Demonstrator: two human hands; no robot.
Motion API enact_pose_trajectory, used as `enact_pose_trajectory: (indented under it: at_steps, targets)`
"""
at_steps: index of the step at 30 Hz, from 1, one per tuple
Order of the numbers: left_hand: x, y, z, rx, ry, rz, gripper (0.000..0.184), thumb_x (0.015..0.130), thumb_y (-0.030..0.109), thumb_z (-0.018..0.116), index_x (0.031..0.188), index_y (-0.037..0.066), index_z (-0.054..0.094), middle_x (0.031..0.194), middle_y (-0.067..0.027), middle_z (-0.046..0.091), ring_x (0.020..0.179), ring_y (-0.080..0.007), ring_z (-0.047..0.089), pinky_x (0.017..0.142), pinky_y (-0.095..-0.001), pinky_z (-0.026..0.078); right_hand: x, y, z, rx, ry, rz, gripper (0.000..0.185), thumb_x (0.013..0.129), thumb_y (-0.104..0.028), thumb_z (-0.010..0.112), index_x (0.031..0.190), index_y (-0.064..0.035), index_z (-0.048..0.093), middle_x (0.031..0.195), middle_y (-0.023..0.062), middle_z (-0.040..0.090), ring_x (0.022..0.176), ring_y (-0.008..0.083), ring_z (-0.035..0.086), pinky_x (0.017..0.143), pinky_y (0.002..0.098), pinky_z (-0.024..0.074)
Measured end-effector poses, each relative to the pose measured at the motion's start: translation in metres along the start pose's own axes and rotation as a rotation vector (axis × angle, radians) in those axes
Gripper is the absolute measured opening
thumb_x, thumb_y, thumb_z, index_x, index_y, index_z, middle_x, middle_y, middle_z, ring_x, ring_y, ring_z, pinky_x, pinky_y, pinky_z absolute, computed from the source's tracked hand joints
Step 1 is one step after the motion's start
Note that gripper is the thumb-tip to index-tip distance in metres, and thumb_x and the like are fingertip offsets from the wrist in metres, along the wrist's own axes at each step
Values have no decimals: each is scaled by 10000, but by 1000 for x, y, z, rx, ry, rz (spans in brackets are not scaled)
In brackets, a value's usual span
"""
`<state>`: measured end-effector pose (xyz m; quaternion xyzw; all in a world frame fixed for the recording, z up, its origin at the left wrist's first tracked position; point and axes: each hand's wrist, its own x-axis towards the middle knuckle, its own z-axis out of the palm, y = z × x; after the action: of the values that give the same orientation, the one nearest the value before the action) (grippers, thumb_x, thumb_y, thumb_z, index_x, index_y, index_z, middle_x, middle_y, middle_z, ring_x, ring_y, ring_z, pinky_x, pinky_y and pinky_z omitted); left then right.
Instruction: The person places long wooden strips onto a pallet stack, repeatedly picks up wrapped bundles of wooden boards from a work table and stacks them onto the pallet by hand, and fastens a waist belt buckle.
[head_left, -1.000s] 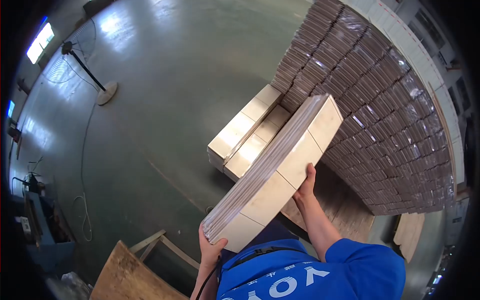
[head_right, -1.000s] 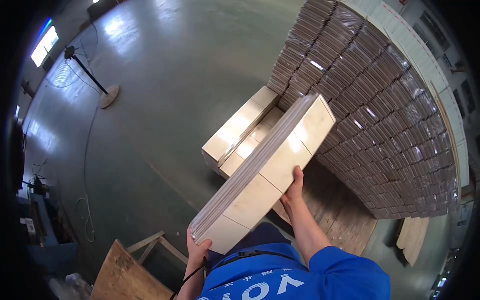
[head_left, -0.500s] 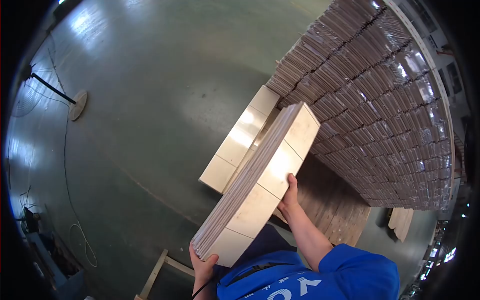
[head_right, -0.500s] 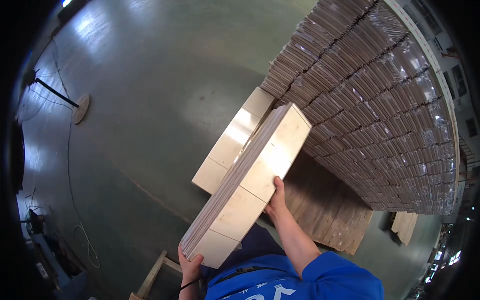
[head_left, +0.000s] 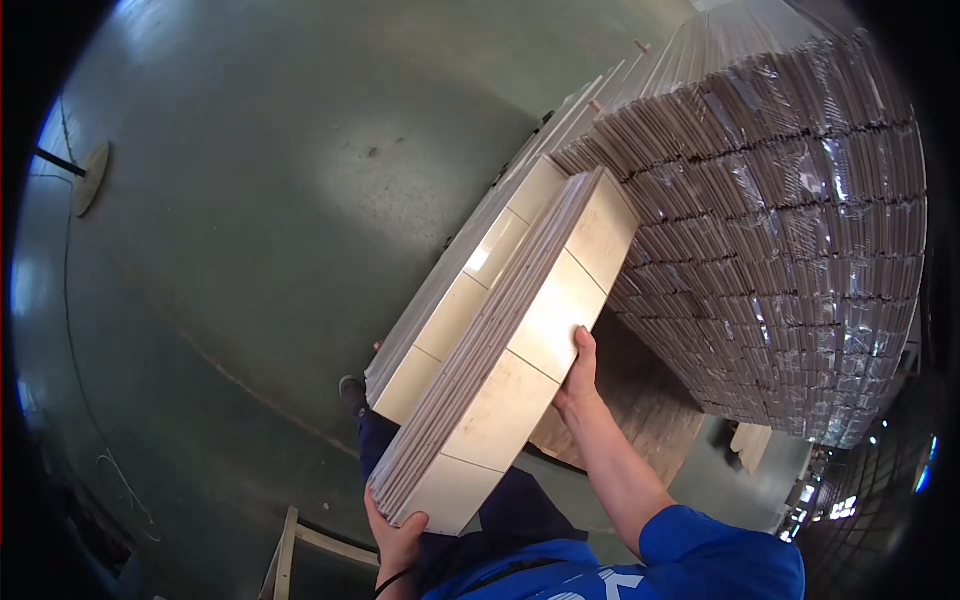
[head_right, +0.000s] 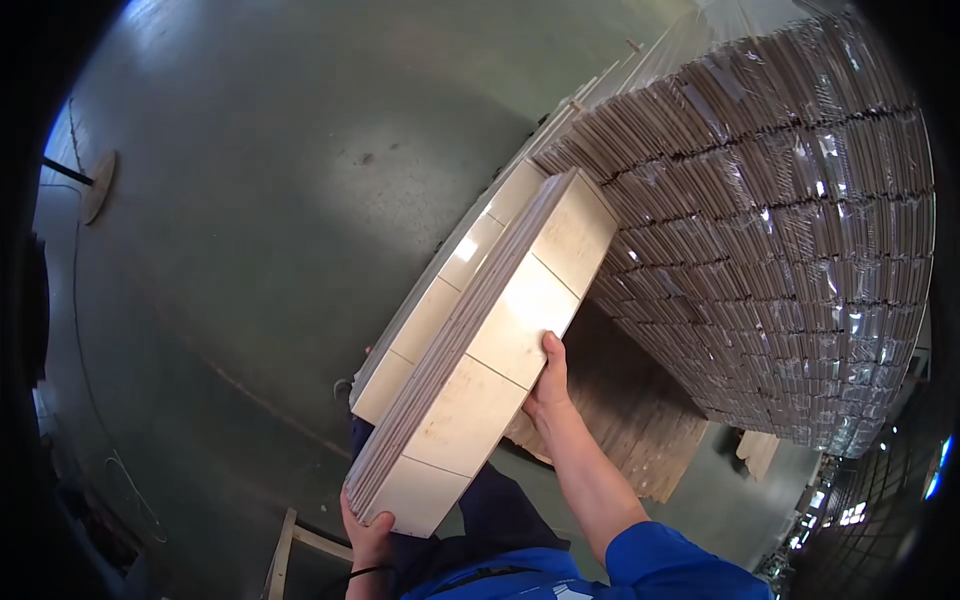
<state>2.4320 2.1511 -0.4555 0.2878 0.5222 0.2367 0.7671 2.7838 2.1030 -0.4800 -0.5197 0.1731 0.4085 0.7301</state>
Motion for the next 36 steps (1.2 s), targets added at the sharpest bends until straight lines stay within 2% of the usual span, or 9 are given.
enact_pose_trajectory:
  at_steps: [12,17,23,32,36]
  targets:
    - [74,7,12,-168,-62,-128,981,659,270,898,1407,-18,333,1267,-123,553,1157,-241,562,1004,-357,436,62,-7,33,-72,36,-7,758,821,-532,626,1353,-15,473,1306,178,570,1183,318,568,1027,448,452]
    - [84,5,23,-174,-87,-192,906,671,283,890,1364,-6,382,1238,-112,570,1133,-226,578,982,-353,458,74,-18,24,-87,73,8,693,869,-469,628,1338,17,474,1296,190,572,1194,302,560,1033,424,445]
    - [95,11,39,-142,-122,-186,874,685,336,878,1340,5,405,1230,-106,566,1130,-227,575,977,-357,459,73,-35,33,-188,190,21,600,939,-397,564,1328,53,479,1303,189,571,1182,284,573,1017,397,453]
    - [100,17,58,-121,-114,-213,830,741,373,816,1357,9,396,1260,-122,556,1168,-228,557,1001,-363,441,80,-42,49,-150,203,4,584,967,-393,521,1333,59,469,1320,192,558,1204,273,554,1037,385,432]
    - [106,23,52,-135,-103,-310,895,726,392,821,1400,14,370,1311,-123,538,1238,-238,517,1038,-378,412,78,-25,46,-91,155,-42,614,1009,-470,411,1376,21,441,1390,157,509,1270,266,495,1079,378,384]
